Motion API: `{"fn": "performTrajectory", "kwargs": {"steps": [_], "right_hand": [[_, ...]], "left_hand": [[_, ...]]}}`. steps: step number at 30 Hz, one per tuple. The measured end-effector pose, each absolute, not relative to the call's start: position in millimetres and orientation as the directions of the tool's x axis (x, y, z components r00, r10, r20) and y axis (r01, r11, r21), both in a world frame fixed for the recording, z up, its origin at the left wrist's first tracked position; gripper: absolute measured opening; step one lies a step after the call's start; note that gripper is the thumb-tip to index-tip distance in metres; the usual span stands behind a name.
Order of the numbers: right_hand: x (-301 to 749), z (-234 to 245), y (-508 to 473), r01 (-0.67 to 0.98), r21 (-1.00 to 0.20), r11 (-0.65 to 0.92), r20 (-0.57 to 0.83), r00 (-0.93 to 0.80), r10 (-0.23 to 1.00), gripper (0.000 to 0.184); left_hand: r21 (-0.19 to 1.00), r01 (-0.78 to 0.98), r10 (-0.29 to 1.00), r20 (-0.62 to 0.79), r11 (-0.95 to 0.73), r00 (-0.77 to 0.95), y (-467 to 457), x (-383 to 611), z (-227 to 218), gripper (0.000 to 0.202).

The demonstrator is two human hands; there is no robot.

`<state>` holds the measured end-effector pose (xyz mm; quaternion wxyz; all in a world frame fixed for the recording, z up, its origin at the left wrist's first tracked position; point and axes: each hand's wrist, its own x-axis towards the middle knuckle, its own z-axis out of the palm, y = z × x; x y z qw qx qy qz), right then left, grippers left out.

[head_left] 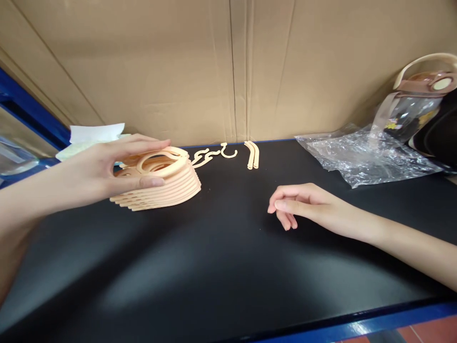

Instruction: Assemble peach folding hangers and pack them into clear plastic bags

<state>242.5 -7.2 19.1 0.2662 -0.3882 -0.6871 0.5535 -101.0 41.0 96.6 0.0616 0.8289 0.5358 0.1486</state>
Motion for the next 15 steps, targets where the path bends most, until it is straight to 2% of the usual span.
{"fn": "performTrajectory", "kwargs": {"steps": [9, 15], "right_hand": [[243.4, 20.7, -7.3, 0.287, -0.952, 0.103, -0.079, -0.558, 0.826, 0.024], [243.6, 21.4, -8.9, 0.293, -0.951, 0.097, -0.093, -0.573, 0.815, 0.023]], "left_hand": [[0.275, 0.875, 0.915, 0.18, -0.399, 0.36, 41.2, -96.7, 89.2, 0.076], [0.265, 0.882, 0.921, 0.14, -0.389, 0.364, 41.6, -99.8, 91.7, 0.07]]}}
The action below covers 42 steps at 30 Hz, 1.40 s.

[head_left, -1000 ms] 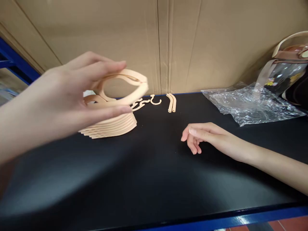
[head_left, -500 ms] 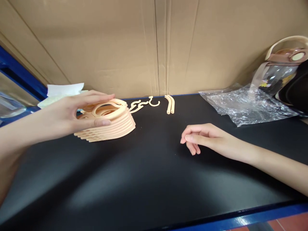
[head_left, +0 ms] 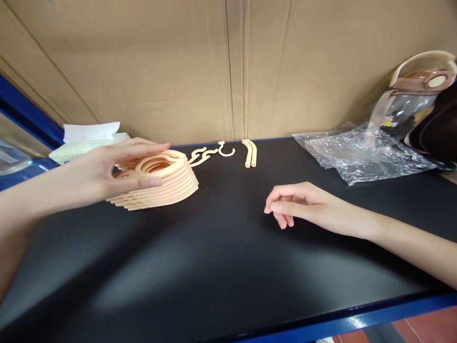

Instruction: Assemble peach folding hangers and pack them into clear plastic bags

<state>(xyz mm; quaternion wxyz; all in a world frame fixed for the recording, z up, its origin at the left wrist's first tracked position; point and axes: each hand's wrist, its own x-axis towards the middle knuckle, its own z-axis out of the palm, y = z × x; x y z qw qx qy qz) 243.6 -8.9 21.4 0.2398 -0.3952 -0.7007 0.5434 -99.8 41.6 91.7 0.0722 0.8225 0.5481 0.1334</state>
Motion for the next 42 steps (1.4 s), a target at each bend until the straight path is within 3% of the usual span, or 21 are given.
{"fn": "performTrajectory", "kwargs": {"steps": [5, 9, 19, 25, 27, 30, 33, 35, 39, 42], "right_hand": [[244.0, 21.4, -9.7, 0.3, -0.949, 0.098, -0.098, -0.577, 0.811, 0.022], [244.9, 19.3, -9.2, 0.291, -0.95, 0.108, -0.088, -0.586, 0.805, 0.021], [245.2, 18.1, -9.3, 0.298, -0.948, 0.115, -0.091, -0.597, 0.797, 0.02], [245.5, 18.4, -8.4, 0.3, -0.946, 0.126, -0.087, -0.605, 0.792, 0.02], [245.5, 19.0, -8.7, 0.3, -0.946, 0.125, -0.087, -0.606, 0.791, 0.02], [245.0, 20.0, -9.6, 0.309, -0.943, 0.119, -0.096, -0.599, 0.795, 0.02], [244.3, 20.5, -9.9, 0.317, -0.942, 0.113, -0.105, -0.595, 0.797, 0.021], [244.1, 20.3, -9.4, 0.318, -0.941, 0.113, -0.105, -0.593, 0.798, 0.022], [244.3, 19.5, -7.7, 0.319, -0.94, 0.122, -0.098, -0.594, 0.798, 0.023], [244.5, 19.1, -7.2, 0.317, -0.938, 0.137, -0.089, -0.605, 0.791, 0.023]], "left_hand": [[0.268, 0.894, 0.933, 0.118, -0.36, 0.341, 44.7, -99.0, 91.2, 0.078], [0.28, 0.915, 0.956, 0.134, -0.289, 0.261, 55.0, -104.1, 85.2, 0.103], [0.17, 0.941, 0.953, 0.133, -0.294, 0.273, 54.7, -103.6, 84.1, 0.104], [0.225, 0.928, 0.952, 0.147, -0.297, 0.269, 59.9, -113.3, 80.5, 0.11], [0.211, 0.915, 0.936, 0.154, -0.343, 0.315, 58.8, -117.2, 81.2, 0.107], [0.107, 0.888, 0.871, 0.278, -0.446, 0.404, 48.5, -110.3, 85.2, 0.091], [0.017, 0.838, 0.723, 0.515, -0.545, 0.46, 28.4, -84.0, 84.9, 0.065], [-0.035, 0.758, 0.621, 0.549, -0.651, 0.559, 13.5, -61.6, 77.3, 0.054], [-0.087, 0.567, 0.506, 0.353, -0.819, 0.787, -6.8, -27.9, 46.6, 0.046], [-0.02, 0.497, 0.479, 0.235, -0.868, 0.846, -9.8, -18.4, 23.8, 0.05]]}}
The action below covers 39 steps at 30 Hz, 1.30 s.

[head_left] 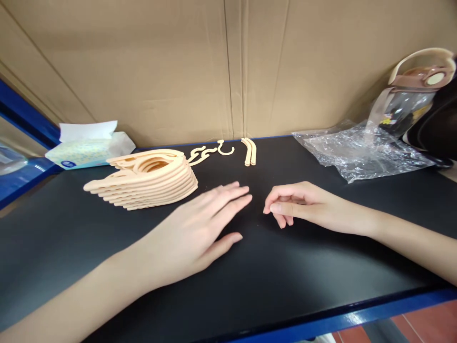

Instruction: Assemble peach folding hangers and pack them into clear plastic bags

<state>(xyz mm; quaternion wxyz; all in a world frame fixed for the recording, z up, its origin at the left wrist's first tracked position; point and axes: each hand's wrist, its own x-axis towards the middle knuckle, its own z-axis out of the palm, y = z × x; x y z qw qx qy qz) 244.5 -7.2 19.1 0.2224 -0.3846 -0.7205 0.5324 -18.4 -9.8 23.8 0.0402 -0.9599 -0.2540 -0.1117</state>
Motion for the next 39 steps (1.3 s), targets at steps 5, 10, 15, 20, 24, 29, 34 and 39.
{"fn": "performTrajectory", "kwargs": {"steps": [5, 10, 15, 20, 24, 29, 34, 39], "right_hand": [[244.7, 19.1, -8.6, 0.31, -0.941, 0.138, -0.084, -0.608, 0.789, 0.024], [244.2, 21.1, -10.3, 0.334, -0.932, 0.139, -0.099, -0.605, 0.79, 0.022], [243.9, 22.7, -10.0, 0.359, -0.921, 0.15, -0.108, -0.607, 0.787, 0.025], [244.0, 22.1, -9.9, 0.37, -0.918, 0.144, -0.121, -0.606, 0.786, 0.026], [244.0, 21.6, -9.8, 0.395, -0.901, 0.181, -0.103, -0.599, 0.794, 0.028], [247.0, 21.9, 1.8, 0.541, -0.753, 0.375, 0.081, -0.489, 0.869, 0.027], [251.6, 20.6, 35.2, 0.671, -0.528, 0.521, 0.3, -0.426, 0.853, 0.027], [243.0, 13.6, 76.7, 0.789, -0.329, 0.518, 0.259, -0.452, 0.853, 0.051]], "left_hand": [[0.067, 0.507, 0.511, 0.093, -0.86, 0.855, -3.3, -18.2, 10.9, 0.052], [0.056, 0.531, 0.534, 0.075, -0.846, 0.842, 1.2, -21.8, 15.0, 0.05], [0.056, 0.528, 0.531, 0.086, -0.848, 0.843, 1.1, -22.3, 16.9, 0.049], [0.075, 0.533, 0.538, 0.087, -0.843, 0.839, 0.7, -20.1, 15.8, 0.047], [0.122, 0.559, 0.572, 0.119, -0.82, 0.812, 1.0, -17.8, 9.5, 0.044], [0.078, 0.69, 0.694, 0.132, -0.719, 0.708, 2.4, -11.9, 3.5, 0.052], [-0.135, 0.813, 0.792, 0.182, -0.567, 0.582, 12.2, 12.3, 11.7, 0.058], [-0.097, 0.92, 0.903, 0.174, -0.38, 0.392, 46.2, 48.7, 23.3, 0.057]]}}
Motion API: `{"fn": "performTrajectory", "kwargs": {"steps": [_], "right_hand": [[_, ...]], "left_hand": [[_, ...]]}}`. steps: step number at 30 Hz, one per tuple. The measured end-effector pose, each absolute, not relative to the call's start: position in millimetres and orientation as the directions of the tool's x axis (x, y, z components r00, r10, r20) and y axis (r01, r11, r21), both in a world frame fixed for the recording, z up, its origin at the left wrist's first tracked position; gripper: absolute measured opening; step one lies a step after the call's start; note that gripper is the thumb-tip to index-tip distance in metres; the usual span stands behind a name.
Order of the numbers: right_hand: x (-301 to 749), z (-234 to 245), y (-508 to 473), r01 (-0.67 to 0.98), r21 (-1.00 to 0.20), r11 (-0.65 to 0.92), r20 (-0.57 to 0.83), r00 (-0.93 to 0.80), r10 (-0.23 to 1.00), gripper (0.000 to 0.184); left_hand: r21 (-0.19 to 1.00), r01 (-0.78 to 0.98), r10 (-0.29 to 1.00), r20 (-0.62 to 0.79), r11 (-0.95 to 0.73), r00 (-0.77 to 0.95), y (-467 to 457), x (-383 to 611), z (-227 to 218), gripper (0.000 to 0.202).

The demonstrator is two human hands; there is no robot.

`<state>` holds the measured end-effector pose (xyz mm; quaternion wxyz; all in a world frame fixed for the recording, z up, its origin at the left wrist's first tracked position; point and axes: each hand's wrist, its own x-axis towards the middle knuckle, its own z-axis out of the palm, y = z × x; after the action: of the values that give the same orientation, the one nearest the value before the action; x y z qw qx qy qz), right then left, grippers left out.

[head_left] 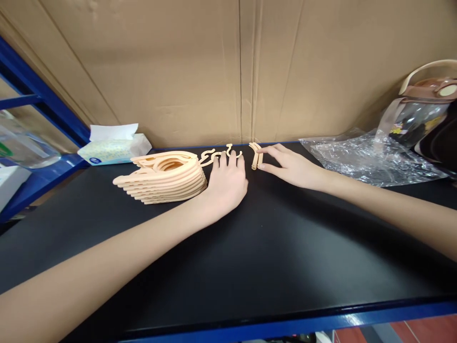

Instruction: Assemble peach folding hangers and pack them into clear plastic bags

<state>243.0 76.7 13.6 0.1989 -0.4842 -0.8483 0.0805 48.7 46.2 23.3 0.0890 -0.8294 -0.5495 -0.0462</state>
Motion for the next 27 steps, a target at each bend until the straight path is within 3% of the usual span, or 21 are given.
{"fn": "performTrajectory", "kwargs": {"steps": [5, 9, 18, 27], "right_hand": [[231.6, 3.5, 100.6, 0.779, -0.281, 0.56, 0.233, -0.51, 0.828, 0.044], [235.2, 0.6, 101.5, 0.784, -0.257, 0.565, 0.222, -0.521, 0.824, 0.044], [267.0, 0.8, 73.0, 0.827, -0.222, 0.517, 0.239, -0.467, 0.851, 0.041], [267.7, 11.4, 53.6, 0.737, -0.13, 0.663, 0.283, -0.614, 0.737, 0.035]], "left_hand": [[0.025, 0.991, 0.978, 0.162, -0.134, 0.129, 89.3, 70.9, 17.5, 0.063], [0.057, 0.994, 0.992, 0.091, -0.094, 0.089, 98.6, 77.6, 4.7, 0.06], [0.042, 0.926, 0.927, 0.004, -0.375, 0.375, 27.8, 76.6, 6.8, 0.067], [0.088, 0.798, 0.803, 0.031, -0.595, 0.595, -42.1, 46.6, 2.3, 0.069]]}}
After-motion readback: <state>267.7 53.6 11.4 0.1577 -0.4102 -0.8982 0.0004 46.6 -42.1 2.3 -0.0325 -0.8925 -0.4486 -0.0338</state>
